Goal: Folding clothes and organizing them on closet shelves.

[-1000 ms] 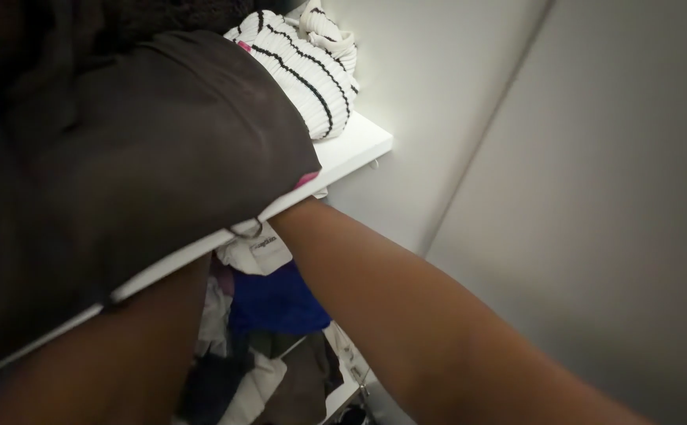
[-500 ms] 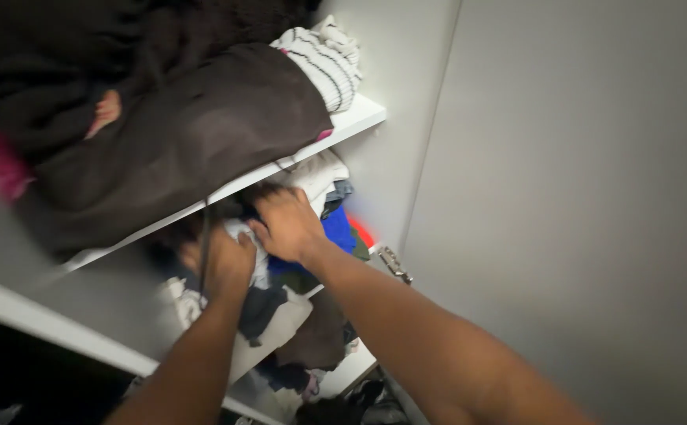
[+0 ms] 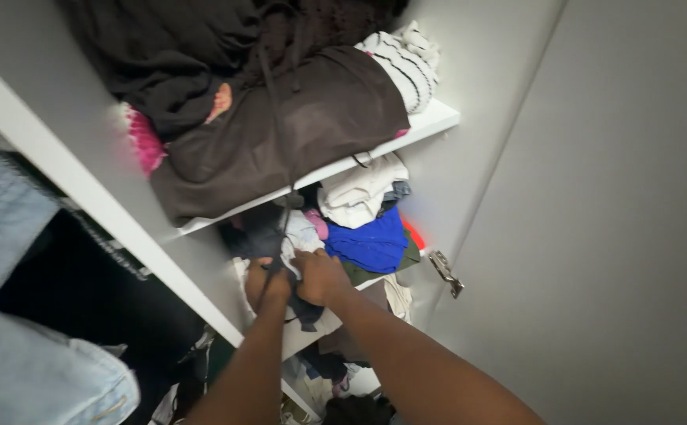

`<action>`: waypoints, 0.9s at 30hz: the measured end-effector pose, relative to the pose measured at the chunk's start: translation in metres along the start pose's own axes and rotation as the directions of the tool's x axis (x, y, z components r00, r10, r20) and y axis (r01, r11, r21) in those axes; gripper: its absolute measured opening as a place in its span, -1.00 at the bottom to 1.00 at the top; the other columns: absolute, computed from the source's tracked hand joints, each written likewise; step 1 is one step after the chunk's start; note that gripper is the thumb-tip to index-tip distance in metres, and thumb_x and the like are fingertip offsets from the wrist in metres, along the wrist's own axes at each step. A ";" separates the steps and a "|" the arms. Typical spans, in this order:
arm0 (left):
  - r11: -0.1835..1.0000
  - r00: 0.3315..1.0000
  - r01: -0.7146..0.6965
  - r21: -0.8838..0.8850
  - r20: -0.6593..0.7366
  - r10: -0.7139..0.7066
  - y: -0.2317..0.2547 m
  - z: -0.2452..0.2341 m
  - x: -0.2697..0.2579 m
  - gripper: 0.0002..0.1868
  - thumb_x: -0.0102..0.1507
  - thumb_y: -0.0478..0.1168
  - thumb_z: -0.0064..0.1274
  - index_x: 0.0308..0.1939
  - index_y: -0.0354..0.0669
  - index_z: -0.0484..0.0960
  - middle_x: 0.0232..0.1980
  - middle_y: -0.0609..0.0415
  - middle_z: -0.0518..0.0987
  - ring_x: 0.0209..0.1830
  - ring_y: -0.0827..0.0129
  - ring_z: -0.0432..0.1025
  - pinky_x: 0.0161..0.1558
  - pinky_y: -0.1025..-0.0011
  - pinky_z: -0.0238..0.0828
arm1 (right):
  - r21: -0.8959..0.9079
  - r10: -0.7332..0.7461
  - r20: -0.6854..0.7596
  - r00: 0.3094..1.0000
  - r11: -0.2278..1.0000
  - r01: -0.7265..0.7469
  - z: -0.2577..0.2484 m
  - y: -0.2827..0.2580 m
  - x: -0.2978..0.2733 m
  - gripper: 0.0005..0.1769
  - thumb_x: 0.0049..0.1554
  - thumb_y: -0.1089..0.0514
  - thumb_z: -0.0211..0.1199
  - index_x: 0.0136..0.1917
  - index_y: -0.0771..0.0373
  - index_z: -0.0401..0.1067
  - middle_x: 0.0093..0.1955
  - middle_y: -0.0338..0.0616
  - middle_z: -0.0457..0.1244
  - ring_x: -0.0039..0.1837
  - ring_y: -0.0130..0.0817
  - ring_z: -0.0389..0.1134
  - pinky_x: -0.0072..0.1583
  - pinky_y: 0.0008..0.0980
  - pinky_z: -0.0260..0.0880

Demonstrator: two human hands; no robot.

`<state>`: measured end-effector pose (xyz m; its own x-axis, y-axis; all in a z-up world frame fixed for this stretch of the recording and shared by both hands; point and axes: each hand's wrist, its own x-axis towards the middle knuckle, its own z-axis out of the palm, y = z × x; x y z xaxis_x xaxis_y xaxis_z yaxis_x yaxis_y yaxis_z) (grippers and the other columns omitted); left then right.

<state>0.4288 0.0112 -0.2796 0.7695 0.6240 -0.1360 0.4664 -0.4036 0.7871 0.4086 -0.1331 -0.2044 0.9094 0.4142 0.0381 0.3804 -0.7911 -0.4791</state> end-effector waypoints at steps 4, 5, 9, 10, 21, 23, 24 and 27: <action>0.990 0.991 0.125 -0.070 -0.036 -0.128 0.038 -0.033 -0.038 -0.63 0.23 -0.05 0.23 0.08 0.07 0.54 -0.01 -0.02 0.65 0.01 0.10 0.54 0.08 0.22 0.44 | -0.034 -0.054 0.007 0.999 0.998 0.054 0.000 -0.007 -0.011 -0.25 -0.05 0.14 0.31 0.44 0.06 0.33 0.59 -0.26 0.06 0.46 -0.11 0.12 0.36 0.08 0.15; 0.989 0.990 0.128 -0.072 -0.043 -0.131 0.011 -0.013 -0.017 -0.63 0.23 -0.05 0.23 0.08 0.07 0.54 -0.01 -0.02 0.65 0.01 0.10 0.54 0.08 0.22 0.44 | -0.034 -0.062 0.009 0.998 0.998 0.062 0.002 -0.006 -0.011 -0.25 -0.05 0.14 0.31 0.44 0.06 0.33 0.59 -0.26 0.06 0.46 -0.11 0.12 0.36 0.08 0.15; 0.931 0.994 0.062 -0.361 0.106 -0.025 -0.099 0.079 0.068 -0.59 0.26 -0.16 0.02 0.17 -0.15 0.43 0.03 -0.07 0.60 0.00 0.21 0.48 0.06 0.33 0.40 | 0.089 -0.084 -0.022 0.996 0.992 0.085 0.010 0.004 -0.016 -0.18 -0.11 0.23 0.31 0.45 0.14 0.29 0.59 -0.20 0.06 0.48 -0.07 0.10 0.39 -0.02 0.13; 0.870 0.988 0.006 -0.493 0.140 0.072 -0.126 0.103 0.092 -0.64 0.31 -0.12 -0.07 0.13 -0.20 0.56 0.07 -0.02 0.64 0.06 0.28 0.49 0.10 0.36 0.42 | 0.146 -0.087 -0.026 0.996 0.985 0.090 0.011 0.007 -0.016 -0.19 -0.12 0.27 0.28 0.44 0.15 0.30 0.57 -0.17 0.09 0.47 -0.05 0.13 0.39 -0.09 0.15; 0.943 0.978 0.182 -0.279 0.149 -0.145 -0.082 -0.020 -0.005 -0.47 0.31 0.02 0.02 0.26 -0.22 0.54 0.19 -0.07 0.58 0.14 0.21 0.44 0.22 0.32 0.30 | 0.729 0.337 -0.200 0.920 0.679 -0.090 0.008 0.039 0.009 -0.19 -0.04 0.12 0.55 0.37 0.26 0.22 0.29 0.08 0.27 0.34 -0.10 0.31 0.34 -0.27 0.28; 0.913 0.978 0.186 -0.362 0.160 -0.136 -0.053 -0.002 -0.028 -0.49 0.30 0.00 0.03 0.23 -0.23 0.56 0.15 -0.08 0.59 0.10 0.20 0.44 0.17 0.30 0.32 | 0.760 0.251 -0.219 0.943 0.650 0.003 -0.012 0.021 0.012 0.02 -0.06 0.11 0.61 0.46 0.26 0.03 0.36 0.07 0.18 0.39 -0.11 0.22 0.34 -0.26 0.21; 0.895 0.978 0.187 -0.404 0.164 -0.130 -0.040 -0.014 -0.035 -0.51 0.30 -0.02 0.03 0.22 -0.23 0.57 0.13 -0.08 0.59 0.09 0.20 0.45 0.15 0.29 0.32 | 0.680 0.171 -0.085 0.982 0.730 -0.068 -0.021 0.011 0.011 -0.05 -0.09 0.08 0.55 0.45 0.21 0.13 0.30 0.06 0.26 0.32 -0.11 0.30 0.31 -0.27 0.27; 0.832 0.974 0.200 -0.517 0.195 -0.113 0.016 -0.065 -0.078 -0.55 0.29 -0.06 0.05 0.18 -0.24 0.59 0.07 -0.09 0.60 0.03 0.19 0.46 0.09 0.26 0.35 | 0.447 0.001 0.132 0.991 0.892 -0.061 0.000 0.006 0.012 -0.25 -0.08 -0.01 0.48 0.34 0.21 0.38 0.25 0.10 0.34 0.27 -0.07 0.36 0.30 -0.27 0.32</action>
<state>0.3475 -0.0002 -0.2175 0.7822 0.5229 -0.3388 0.3166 0.1348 0.9389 0.4216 -0.1332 -0.2073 0.8795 0.4694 -0.0787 0.2090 -0.5296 -0.8221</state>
